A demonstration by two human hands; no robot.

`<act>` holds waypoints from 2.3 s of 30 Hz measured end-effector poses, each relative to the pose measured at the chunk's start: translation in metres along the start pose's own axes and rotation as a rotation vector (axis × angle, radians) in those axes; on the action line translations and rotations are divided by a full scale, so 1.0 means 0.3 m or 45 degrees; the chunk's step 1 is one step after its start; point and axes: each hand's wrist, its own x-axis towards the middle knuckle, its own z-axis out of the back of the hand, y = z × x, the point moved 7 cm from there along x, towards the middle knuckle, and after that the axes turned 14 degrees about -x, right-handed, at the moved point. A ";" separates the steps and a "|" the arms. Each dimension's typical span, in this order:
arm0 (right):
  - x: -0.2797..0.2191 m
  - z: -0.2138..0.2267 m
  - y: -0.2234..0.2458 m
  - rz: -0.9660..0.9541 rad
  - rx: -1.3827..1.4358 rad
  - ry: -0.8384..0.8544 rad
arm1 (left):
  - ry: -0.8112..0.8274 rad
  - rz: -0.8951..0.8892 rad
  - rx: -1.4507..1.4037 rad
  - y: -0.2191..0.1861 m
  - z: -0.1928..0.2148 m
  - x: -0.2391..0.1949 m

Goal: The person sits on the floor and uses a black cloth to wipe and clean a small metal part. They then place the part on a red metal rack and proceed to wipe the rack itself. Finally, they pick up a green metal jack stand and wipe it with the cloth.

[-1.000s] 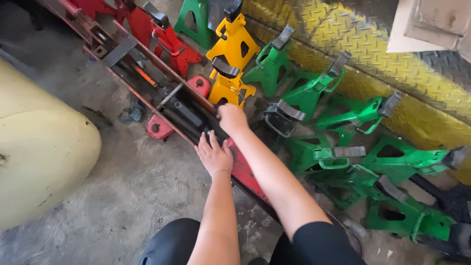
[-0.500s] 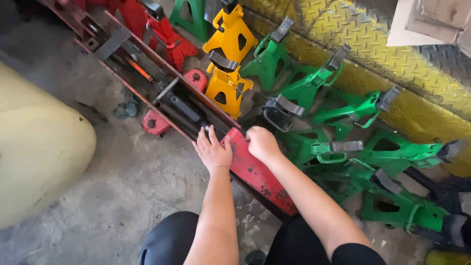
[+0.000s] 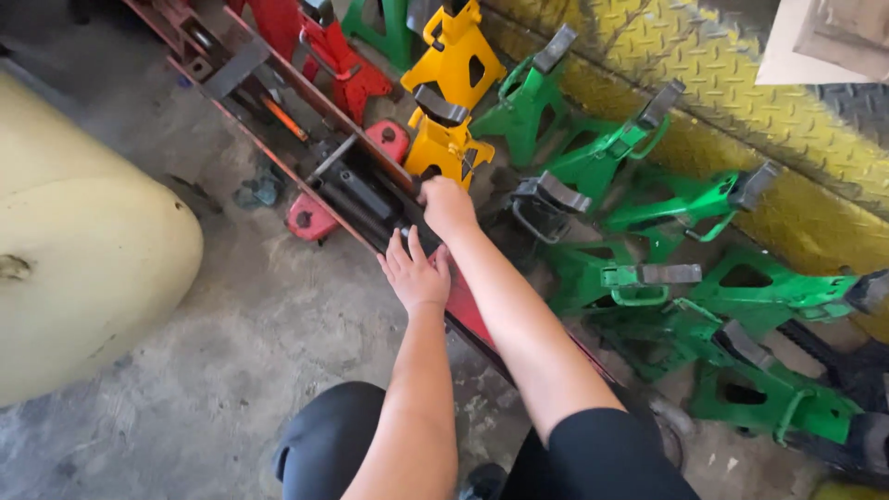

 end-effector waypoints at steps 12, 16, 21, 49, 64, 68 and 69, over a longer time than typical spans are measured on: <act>-0.628 0.319 -0.306 -0.032 -0.006 0.330 | 0.033 -0.056 0.053 0.036 -0.037 -0.006; -0.737 0.323 -0.449 -0.305 -0.018 0.584 | 0.076 -0.084 0.130 0.026 -0.073 -0.001; -0.782 0.276 -0.439 -0.460 -0.083 0.682 | 0.174 -0.064 0.195 0.021 -0.077 0.008; -1.846 0.928 -0.517 -1.334 0.098 -0.180 | 2.372 -1.042 0.163 -0.896 -0.025 -0.636; -1.731 0.740 -0.418 -0.725 -0.037 -0.009 | 1.941 -0.921 -0.388 -0.925 0.279 -0.365; -1.796 0.748 -0.415 -0.759 -0.129 0.219 | 2.262 -0.755 -0.302 -0.846 0.251 -0.500; -1.793 0.760 -0.424 -0.756 -0.134 0.209 | 2.254 -0.765 -0.302 -0.856 0.259 -0.501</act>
